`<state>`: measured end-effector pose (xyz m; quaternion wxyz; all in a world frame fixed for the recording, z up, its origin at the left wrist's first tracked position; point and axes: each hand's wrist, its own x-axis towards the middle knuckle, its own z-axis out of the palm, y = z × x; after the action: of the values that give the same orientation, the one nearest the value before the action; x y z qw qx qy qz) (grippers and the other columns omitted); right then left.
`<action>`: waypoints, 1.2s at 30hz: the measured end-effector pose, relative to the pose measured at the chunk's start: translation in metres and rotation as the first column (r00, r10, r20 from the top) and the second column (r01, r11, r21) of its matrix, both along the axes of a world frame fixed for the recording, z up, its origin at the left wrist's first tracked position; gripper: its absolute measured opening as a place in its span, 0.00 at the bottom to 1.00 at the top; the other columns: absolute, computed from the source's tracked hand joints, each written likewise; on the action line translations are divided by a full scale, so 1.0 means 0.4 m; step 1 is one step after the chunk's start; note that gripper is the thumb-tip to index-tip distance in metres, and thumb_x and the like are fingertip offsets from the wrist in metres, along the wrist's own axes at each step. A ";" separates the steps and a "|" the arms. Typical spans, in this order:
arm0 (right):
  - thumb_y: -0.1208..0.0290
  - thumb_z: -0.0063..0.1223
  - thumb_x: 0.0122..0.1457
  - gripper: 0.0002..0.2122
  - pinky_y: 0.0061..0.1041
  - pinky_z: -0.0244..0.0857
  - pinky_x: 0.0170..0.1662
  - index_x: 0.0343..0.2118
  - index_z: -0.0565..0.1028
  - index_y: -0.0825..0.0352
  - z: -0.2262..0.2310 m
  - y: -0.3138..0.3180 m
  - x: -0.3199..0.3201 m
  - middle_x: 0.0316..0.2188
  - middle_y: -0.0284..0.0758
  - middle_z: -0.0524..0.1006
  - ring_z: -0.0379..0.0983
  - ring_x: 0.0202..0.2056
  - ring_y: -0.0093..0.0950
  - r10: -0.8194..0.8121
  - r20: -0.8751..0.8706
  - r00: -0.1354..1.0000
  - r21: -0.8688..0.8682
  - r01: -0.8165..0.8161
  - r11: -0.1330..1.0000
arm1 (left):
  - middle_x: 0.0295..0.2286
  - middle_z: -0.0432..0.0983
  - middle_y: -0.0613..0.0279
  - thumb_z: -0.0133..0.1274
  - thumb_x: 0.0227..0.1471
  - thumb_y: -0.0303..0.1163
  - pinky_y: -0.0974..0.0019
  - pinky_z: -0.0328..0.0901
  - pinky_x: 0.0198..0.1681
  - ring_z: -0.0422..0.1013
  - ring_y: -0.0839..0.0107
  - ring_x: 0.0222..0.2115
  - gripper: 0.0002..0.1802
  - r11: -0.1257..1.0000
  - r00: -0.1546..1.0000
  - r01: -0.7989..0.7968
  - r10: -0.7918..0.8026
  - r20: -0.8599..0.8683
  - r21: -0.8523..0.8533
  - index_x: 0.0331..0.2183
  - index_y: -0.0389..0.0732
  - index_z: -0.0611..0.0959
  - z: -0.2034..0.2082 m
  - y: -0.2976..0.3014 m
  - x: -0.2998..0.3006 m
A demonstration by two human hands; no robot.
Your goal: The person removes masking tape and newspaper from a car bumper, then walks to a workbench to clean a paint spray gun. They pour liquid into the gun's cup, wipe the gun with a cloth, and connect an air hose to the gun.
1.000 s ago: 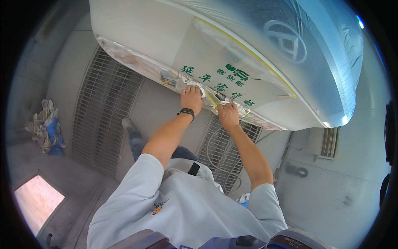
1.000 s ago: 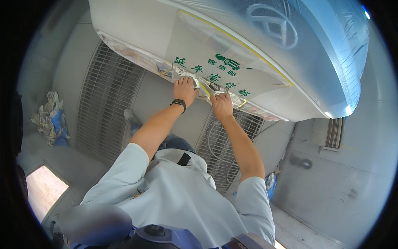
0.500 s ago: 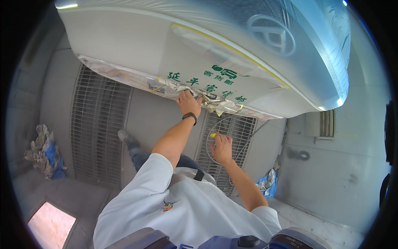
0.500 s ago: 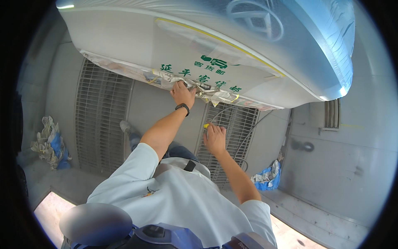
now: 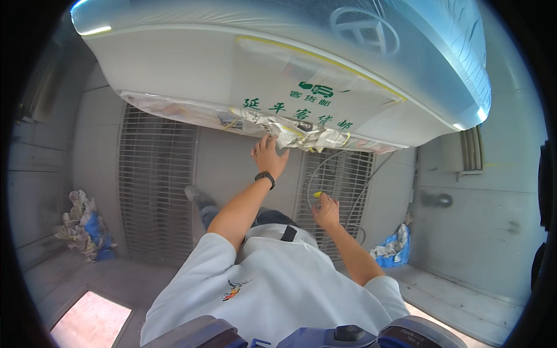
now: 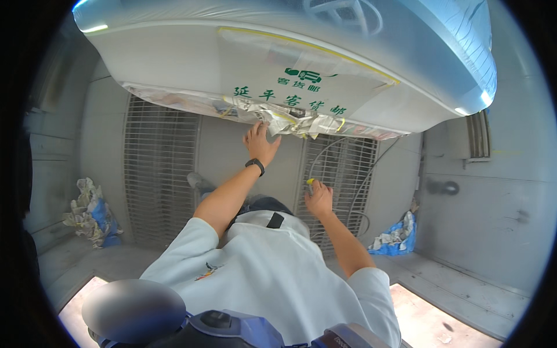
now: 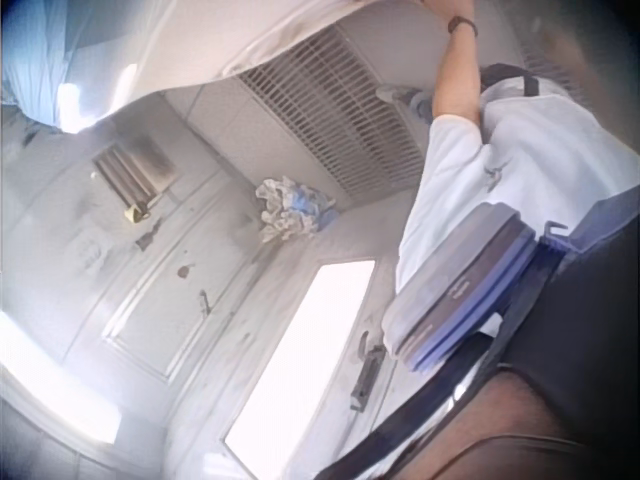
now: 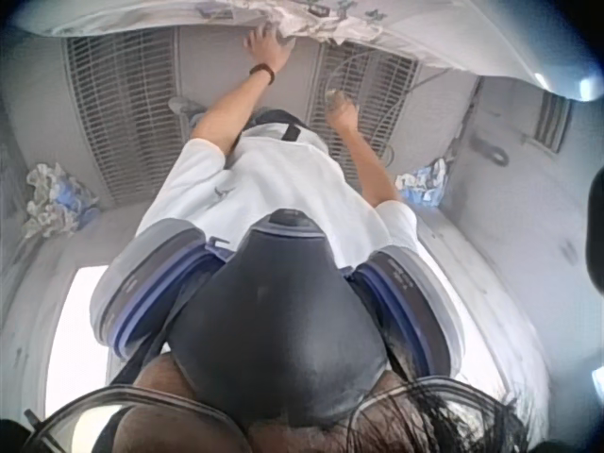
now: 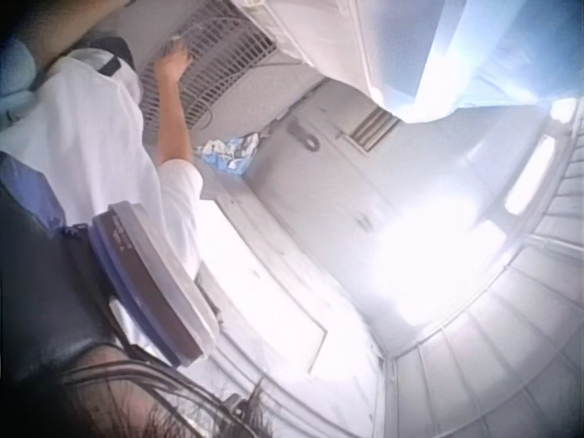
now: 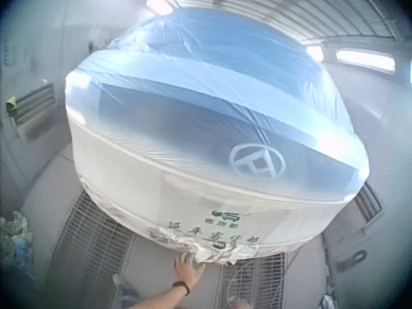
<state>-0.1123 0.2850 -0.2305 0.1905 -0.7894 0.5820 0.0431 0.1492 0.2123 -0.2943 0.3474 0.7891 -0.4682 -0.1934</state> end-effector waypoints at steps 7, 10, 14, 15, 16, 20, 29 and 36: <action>0.68 0.63 0.53 0.20 0.45 0.71 0.49 0.47 0.73 0.68 -0.147 0.022 0.090 0.40 0.45 0.83 0.80 0.43 0.48 -0.086 0.084 0.993 0.198 0.068 0.978 | 0.49 0.74 0.58 0.65 0.49 0.42 0.49 0.60 0.56 0.74 0.60 0.46 0.27 0.999 0.997 0.053 -0.052 -0.062 0.006 0.51 0.46 0.83 -0.041 0.373 0.173; 0.68 0.63 0.51 0.21 0.44 0.74 0.50 0.48 0.73 0.69 -0.233 0.037 0.121 0.42 0.46 0.83 0.80 0.44 0.48 -0.098 0.094 0.991 0.259 0.070 0.963 | 0.44 0.78 0.55 0.64 0.48 0.41 0.51 0.67 0.50 0.77 0.55 0.41 0.24 0.989 0.993 -0.018 0.034 -0.111 0.149 0.48 0.45 0.84 -0.086 0.550 0.306; 0.66 0.64 0.51 0.24 0.42 0.75 0.51 0.51 0.74 0.68 -0.302 0.093 0.162 0.42 0.45 0.84 0.81 0.45 0.46 -0.307 0.111 0.945 0.285 0.265 0.921 | 0.39 0.83 0.49 0.63 0.50 0.43 0.52 0.72 0.46 0.79 0.51 0.42 0.21 0.923 0.999 -0.019 0.030 -0.023 0.385 0.44 0.42 0.87 -0.169 0.783 0.539; 0.66 0.65 0.51 0.24 0.41 0.75 0.51 0.51 0.74 0.68 -0.311 0.119 0.172 0.42 0.45 0.84 0.80 0.46 0.46 -0.366 0.132 0.921 0.303 0.314 0.900 | 0.37 0.85 0.48 0.63 0.51 0.44 0.54 0.73 0.46 0.80 0.53 0.41 0.21 0.909 1.000 -0.002 0.014 -0.027 0.417 0.43 0.42 0.88 -0.191 0.838 0.594; 0.65 0.65 0.51 0.24 0.41 0.74 0.51 0.51 0.75 0.67 -0.318 0.152 0.180 0.41 0.46 0.83 0.80 0.46 0.47 -0.432 0.135 0.892 0.320 0.373 0.871 | 0.36 0.85 0.51 0.61 0.51 0.47 0.53 0.73 0.46 0.80 0.53 0.42 0.22 0.845 0.994 0.091 -0.108 0.001 0.527 0.42 0.41 0.88 -0.212 0.886 0.658; 0.65 0.68 0.50 0.27 0.41 0.75 0.51 0.53 0.75 0.66 -0.371 0.358 0.189 0.42 0.46 0.83 0.80 0.48 0.44 -0.588 0.103 0.802 0.284 0.543 0.791 | 0.39 0.85 0.51 0.56 0.54 0.49 0.53 0.73 0.49 0.80 0.52 0.44 0.23 0.593 0.908 0.292 -0.417 -0.024 0.750 0.42 0.42 0.89 -0.275 1.025 0.875; 0.70 0.63 0.51 0.20 0.40 0.76 0.49 0.49 0.79 0.69 -0.633 0.869 0.488 0.46 0.48 0.81 0.80 0.50 0.42 0.093 -0.475 0.875 0.662 0.285 0.693 | 0.41 0.85 0.49 0.60 0.55 0.40 0.59 0.72 0.49 0.80 0.56 0.44 0.20 0.954 0.955 0.080 0.009 -0.297 0.288 0.45 0.37 0.87 -0.280 1.277 1.174; 0.64 0.63 0.50 0.24 0.40 0.75 0.49 0.51 0.78 0.64 -0.313 0.715 0.946 0.45 0.46 0.82 0.81 0.45 0.44 -0.043 -0.140 0.989 0.306 0.084 0.948 | 0.42 0.83 0.48 0.49 0.57 0.50 0.50 0.72 0.49 0.79 0.52 0.45 0.22 0.385 0.740 0.469 -0.663 -0.116 0.795 0.41 0.47 0.88 -0.487 1.736 1.403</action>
<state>0.2662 0.5709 -0.3555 0.2749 -0.7257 0.6044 0.1802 0.7104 0.9066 -0.4889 -0.1758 0.6630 -0.6111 -0.3951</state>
